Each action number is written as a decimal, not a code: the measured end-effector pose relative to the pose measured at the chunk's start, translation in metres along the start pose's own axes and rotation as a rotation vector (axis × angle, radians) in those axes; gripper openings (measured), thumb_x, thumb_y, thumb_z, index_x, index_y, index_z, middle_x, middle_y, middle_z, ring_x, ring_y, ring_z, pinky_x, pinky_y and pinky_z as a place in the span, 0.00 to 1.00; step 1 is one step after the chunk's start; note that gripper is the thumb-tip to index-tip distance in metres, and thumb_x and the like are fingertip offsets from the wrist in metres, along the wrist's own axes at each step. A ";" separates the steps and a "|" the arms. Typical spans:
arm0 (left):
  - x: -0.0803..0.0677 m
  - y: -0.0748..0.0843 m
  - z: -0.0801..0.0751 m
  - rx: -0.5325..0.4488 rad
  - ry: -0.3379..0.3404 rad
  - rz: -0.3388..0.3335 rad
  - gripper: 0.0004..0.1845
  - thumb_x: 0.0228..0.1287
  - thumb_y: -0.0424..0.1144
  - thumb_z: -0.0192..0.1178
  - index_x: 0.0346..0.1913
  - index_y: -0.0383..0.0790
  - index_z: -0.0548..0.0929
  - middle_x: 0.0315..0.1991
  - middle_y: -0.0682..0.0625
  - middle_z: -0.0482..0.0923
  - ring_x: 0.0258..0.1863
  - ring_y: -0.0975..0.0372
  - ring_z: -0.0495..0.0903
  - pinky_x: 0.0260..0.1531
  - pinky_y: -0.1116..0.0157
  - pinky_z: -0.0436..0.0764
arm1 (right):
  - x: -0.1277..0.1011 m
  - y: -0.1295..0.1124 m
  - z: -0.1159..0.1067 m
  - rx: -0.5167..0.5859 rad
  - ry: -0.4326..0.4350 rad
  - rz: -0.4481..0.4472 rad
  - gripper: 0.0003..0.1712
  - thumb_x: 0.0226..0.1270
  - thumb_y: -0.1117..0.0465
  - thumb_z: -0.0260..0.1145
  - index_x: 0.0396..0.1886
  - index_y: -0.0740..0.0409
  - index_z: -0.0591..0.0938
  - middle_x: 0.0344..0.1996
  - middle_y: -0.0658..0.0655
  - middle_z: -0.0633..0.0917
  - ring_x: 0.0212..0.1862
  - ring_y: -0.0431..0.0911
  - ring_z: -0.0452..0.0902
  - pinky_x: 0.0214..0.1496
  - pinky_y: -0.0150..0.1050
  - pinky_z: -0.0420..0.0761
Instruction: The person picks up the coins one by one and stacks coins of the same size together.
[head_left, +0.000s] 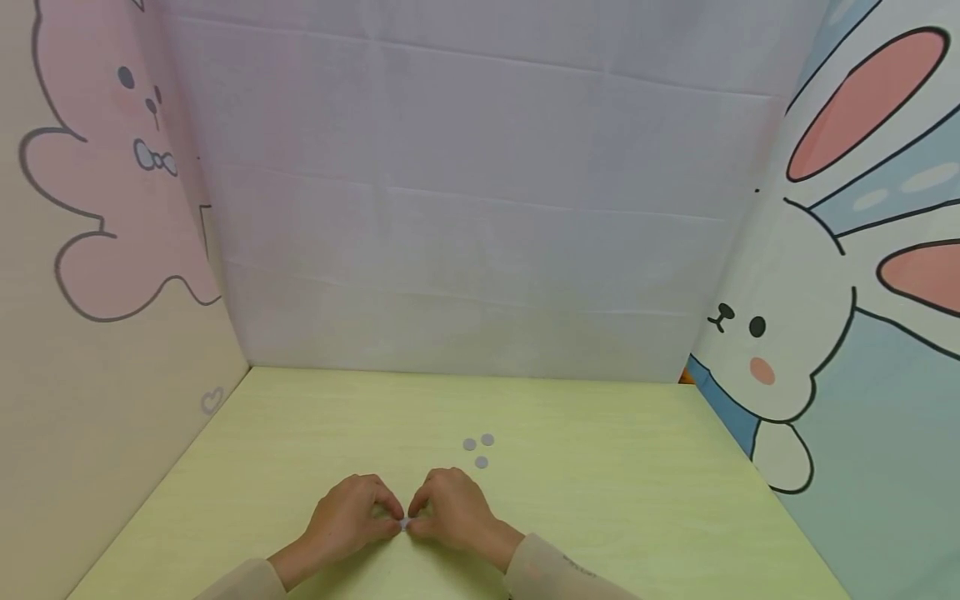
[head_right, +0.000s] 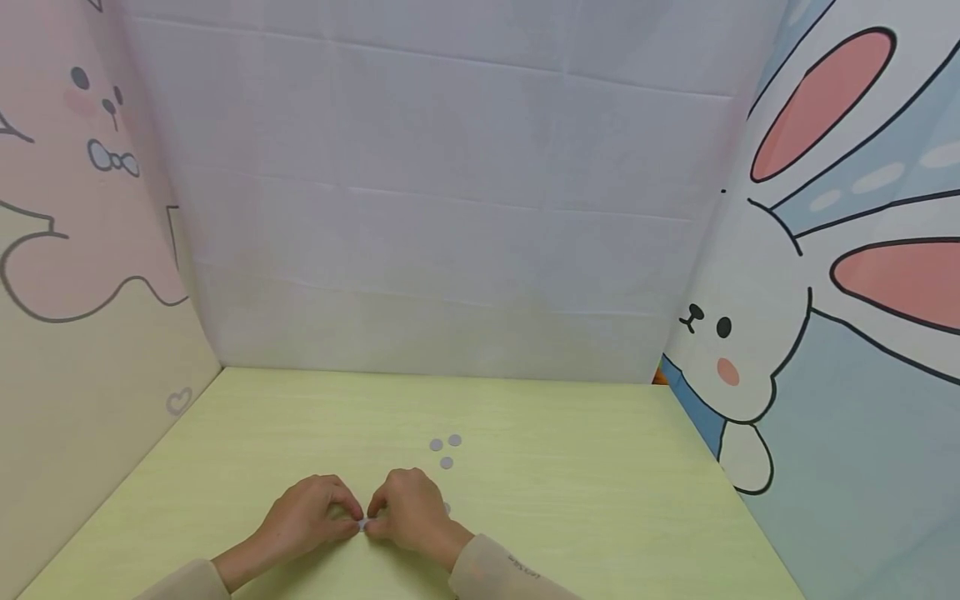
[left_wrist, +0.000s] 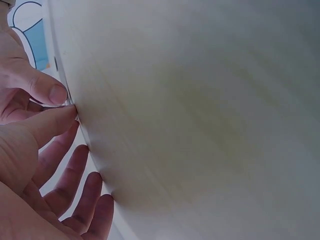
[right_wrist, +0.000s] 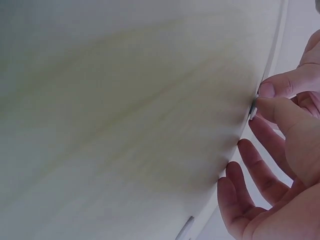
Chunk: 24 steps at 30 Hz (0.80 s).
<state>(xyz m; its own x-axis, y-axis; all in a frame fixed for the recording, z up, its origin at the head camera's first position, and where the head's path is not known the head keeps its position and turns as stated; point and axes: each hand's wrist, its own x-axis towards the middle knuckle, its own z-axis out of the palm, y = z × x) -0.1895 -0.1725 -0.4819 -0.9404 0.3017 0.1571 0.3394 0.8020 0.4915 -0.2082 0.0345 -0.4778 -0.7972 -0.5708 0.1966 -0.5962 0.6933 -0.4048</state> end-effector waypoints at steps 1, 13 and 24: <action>0.000 0.000 0.000 0.002 0.002 -0.001 0.10 0.48 0.43 0.85 0.27 0.61 0.91 0.36 0.65 0.84 0.41 0.62 0.80 0.40 0.54 0.84 | 0.000 0.000 0.000 0.002 0.000 -0.003 0.06 0.57 0.51 0.84 0.31 0.44 0.95 0.31 0.40 0.87 0.33 0.29 0.70 0.40 0.26 0.72; -0.001 0.002 -0.001 0.006 0.001 0.000 0.10 0.48 0.44 0.85 0.27 0.61 0.91 0.36 0.65 0.84 0.41 0.63 0.80 0.37 0.58 0.83 | 0.001 0.000 0.001 0.000 -0.006 0.000 0.07 0.57 0.48 0.84 0.31 0.42 0.95 0.32 0.37 0.88 0.35 0.28 0.72 0.41 0.26 0.73; -0.002 0.002 -0.001 -0.009 -0.003 -0.007 0.10 0.48 0.45 0.85 0.27 0.61 0.91 0.36 0.64 0.84 0.40 0.63 0.80 0.37 0.58 0.83 | -0.001 0.005 -0.002 0.000 -0.040 0.020 0.06 0.55 0.53 0.85 0.32 0.43 0.95 0.34 0.37 0.87 0.39 0.30 0.75 0.46 0.28 0.76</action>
<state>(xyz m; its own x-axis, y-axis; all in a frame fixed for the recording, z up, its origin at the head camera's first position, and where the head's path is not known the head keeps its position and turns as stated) -0.1872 -0.1716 -0.4798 -0.9428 0.2973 0.1509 0.3322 0.7996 0.5003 -0.2102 0.0399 -0.4780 -0.8046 -0.5740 0.1524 -0.5801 0.7048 -0.4083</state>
